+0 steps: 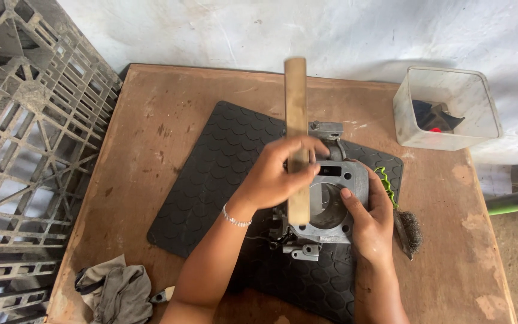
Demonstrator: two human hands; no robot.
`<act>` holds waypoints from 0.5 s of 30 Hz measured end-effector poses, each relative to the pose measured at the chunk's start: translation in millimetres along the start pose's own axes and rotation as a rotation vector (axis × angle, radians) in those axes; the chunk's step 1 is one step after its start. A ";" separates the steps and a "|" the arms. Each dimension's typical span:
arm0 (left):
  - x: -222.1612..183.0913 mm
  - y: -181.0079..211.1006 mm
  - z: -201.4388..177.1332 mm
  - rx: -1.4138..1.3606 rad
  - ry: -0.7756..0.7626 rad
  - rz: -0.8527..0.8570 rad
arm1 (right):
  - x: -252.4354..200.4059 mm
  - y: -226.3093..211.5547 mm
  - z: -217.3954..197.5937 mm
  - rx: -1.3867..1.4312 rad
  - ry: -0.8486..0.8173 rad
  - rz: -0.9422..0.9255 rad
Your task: Cleaning and scrubbing an engine cylinder block using a wire brush and a piece of wood.
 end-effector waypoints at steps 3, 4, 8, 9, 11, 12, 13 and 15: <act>-20.9 39.7 10.4 0.043 -0.076 0.029 | 1.1 -1.5 1.2 0.010 0.009 0.011; -19.1 36.3 10.6 0.037 -0.074 0.032 | 2.5 -1.3 0.7 0.003 0.010 0.009; -5.4 17.7 -1.6 0.005 0.016 0.010 | -2.1 1.9 -1.2 -0.014 0.000 0.025; 6.6 13.4 -7.6 0.013 0.029 0.019 | 0.8 0.0 -0.5 -0.026 -0.004 0.008; 14.2 3.9 -7.3 -0.021 0.027 -0.007 | 1.1 -1.2 1.1 -0.024 -0.001 0.004; 18.3 -2.3 -5.9 -0.058 0.025 -0.035 | 1.1 -1.8 0.7 -0.025 0.003 0.002; 13.4 -1.1 -3.2 -0.060 0.021 -0.031 | 0.9 -1.2 -0.7 -0.026 0.008 -0.002; 3.2 8.3 1.7 0.054 0.011 0.065 | 1.0 2.3 -1.6 -0.009 -0.005 0.014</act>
Point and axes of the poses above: each hand's wrist, its own x-axis towards the middle knuckle, its own z-axis out of the palm, y = z × x, the point moved 8 cm from there along x, towards the middle knuckle
